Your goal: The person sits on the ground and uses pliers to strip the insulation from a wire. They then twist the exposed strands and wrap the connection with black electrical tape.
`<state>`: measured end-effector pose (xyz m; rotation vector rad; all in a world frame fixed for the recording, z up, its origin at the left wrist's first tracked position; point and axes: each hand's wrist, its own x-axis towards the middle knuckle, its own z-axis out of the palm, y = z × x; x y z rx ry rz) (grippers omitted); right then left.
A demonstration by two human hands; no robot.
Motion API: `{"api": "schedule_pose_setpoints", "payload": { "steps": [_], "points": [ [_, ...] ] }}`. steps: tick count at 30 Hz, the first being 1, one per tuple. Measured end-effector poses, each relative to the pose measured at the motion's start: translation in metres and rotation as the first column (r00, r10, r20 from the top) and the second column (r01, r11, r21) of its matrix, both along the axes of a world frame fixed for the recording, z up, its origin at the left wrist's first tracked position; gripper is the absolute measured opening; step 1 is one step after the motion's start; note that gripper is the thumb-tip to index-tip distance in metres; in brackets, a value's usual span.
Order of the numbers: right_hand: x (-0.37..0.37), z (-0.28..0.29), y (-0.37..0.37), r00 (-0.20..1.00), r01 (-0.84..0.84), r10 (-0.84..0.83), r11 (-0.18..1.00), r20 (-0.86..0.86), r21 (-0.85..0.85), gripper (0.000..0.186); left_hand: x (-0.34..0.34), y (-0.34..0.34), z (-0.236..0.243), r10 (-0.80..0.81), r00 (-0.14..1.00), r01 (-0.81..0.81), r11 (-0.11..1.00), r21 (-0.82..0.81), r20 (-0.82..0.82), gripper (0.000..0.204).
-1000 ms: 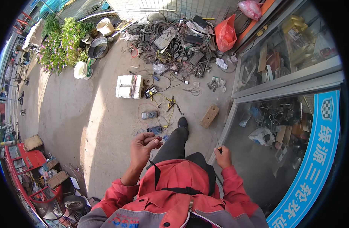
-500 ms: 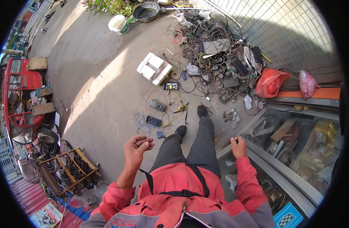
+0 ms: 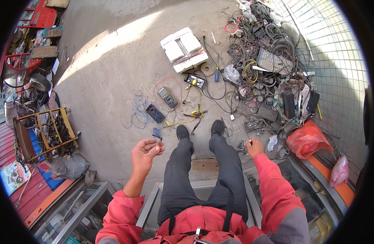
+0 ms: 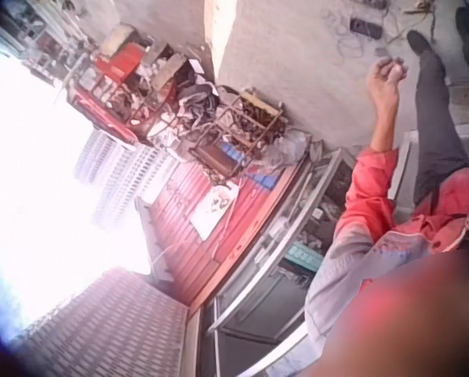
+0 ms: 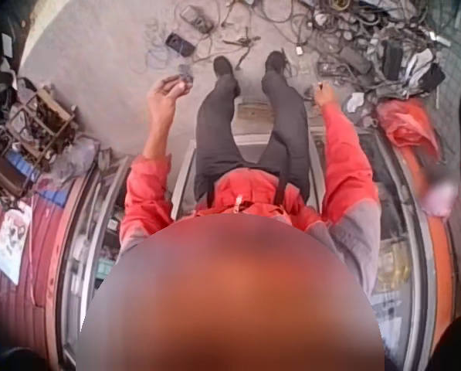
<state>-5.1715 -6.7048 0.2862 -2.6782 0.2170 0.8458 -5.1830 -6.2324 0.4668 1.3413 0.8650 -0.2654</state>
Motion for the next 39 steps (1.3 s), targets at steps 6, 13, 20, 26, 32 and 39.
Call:
{"api": "schedule_pose_setpoints", "payload": {
  "steps": [6,13,20,26,32,39],
  "points": [
    [0.012,-0.169,-0.016,0.999,-0.003,0.003,1.000,-0.034,-0.007,0.030,0.013,0.022,-0.170,0.033,0.999,-0.033,0.996,-0.083,-0.007,0.022],
    [0.007,-0.316,-0.031,0.988,-0.012,-0.005,0.994,-0.155,-0.108,0.029,0.028,0.057,-0.342,0.069,0.992,-0.060,0.994,-0.087,0.102,0.027],
    [0.003,-0.379,-0.042,0.978,-0.135,0.113,0.983,-0.176,-0.123,0.031,0.027,0.079,-0.430,0.089,0.972,-0.063,0.990,-0.125,0.218,0.028],
    [-0.002,-0.381,-0.036,0.945,-0.271,0.209,0.931,-0.252,-0.246,0.033,0.017,0.088,-0.456,0.119,0.959,-0.106,0.992,-0.064,0.257,0.022],
    [-0.014,-0.396,-0.043,0.975,-0.206,0.223,0.867,-0.016,-0.453,0.028,-0.012,0.081,-0.456,0.096,0.957,-0.086,0.995,-0.047,0.275,0.020],
    [-0.044,-0.400,-0.025,0.965,-0.230,0.208,0.964,-0.159,-0.136,0.028,-0.061,0.069,-0.469,0.043,0.976,-0.049,0.998,0.024,0.215,0.022]
  ]
}}
